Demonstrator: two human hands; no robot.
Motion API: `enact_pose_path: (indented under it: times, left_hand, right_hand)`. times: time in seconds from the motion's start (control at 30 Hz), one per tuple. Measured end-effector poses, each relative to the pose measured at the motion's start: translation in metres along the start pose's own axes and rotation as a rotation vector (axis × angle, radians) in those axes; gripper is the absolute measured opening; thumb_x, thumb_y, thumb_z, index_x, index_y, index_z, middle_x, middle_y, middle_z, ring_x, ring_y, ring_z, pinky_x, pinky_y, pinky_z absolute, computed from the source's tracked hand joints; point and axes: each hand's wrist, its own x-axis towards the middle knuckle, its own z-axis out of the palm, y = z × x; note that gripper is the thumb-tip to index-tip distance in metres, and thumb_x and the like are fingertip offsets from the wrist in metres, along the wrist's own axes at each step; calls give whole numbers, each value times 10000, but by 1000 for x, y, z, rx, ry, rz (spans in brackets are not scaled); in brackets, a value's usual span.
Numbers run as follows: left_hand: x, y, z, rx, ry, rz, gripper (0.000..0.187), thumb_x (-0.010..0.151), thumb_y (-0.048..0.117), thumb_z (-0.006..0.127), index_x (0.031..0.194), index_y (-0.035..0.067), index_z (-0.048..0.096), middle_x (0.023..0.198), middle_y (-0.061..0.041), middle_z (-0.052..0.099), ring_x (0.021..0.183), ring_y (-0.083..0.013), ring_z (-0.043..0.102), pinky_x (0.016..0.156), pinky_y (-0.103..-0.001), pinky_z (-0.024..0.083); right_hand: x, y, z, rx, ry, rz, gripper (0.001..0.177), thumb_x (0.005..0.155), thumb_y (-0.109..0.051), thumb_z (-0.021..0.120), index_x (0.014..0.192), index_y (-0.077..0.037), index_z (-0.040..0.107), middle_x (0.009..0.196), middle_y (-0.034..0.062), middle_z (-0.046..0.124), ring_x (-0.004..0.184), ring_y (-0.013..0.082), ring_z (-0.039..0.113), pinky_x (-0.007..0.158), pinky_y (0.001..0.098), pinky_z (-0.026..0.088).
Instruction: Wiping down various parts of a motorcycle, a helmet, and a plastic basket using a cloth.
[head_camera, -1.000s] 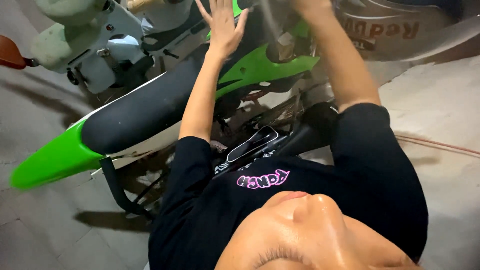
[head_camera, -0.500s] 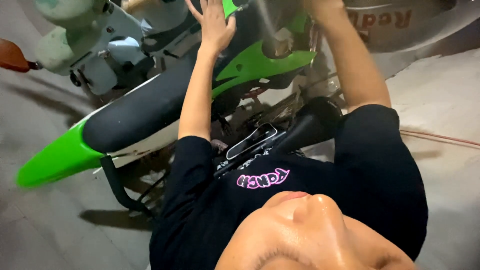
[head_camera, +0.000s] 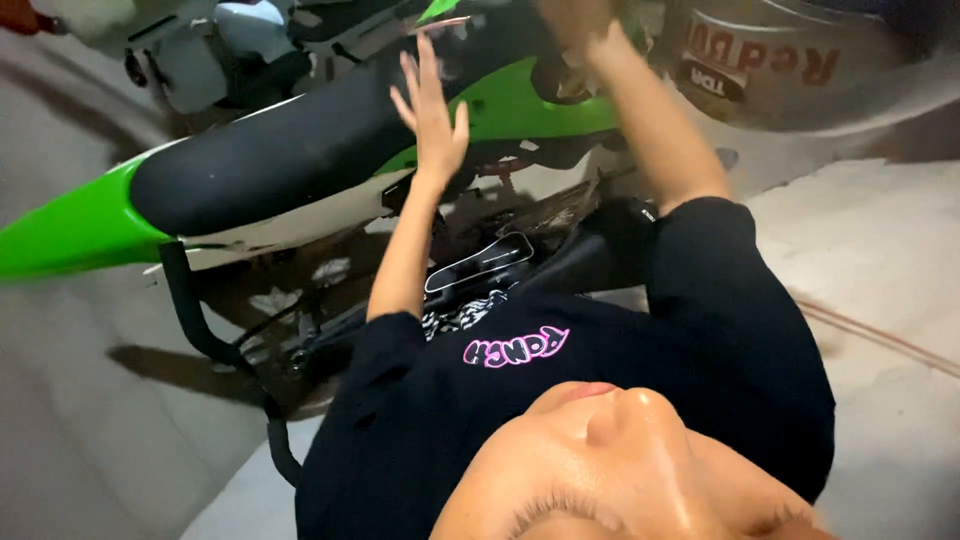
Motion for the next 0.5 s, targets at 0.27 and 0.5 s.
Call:
enact_pose_path:
  times: [0.27,0.5]
  left_hand:
    - [-92,-4,-18,-10,-252,-470,1030,924,207,733,1680,155,34,1757,-78,51,1611,-391,-40,1239,-679,-19]
    - [-113,5,-12,-18,-280,-504,1024,936,273,744,1679,153,51,1754,-81,61,1609,-396,-18,1234,-683,-3]
  right_hand:
    - [22,-48,62,726,263,10,535,1113,-397,532,1535,-75,458,1493,276,512,1345,423,548,1105,523,506]
    - [20,-57,51,865,-2,231,576,1126,-545,416,1454,-86,531,1400,236,591,1268,416,575,1071,543,452]
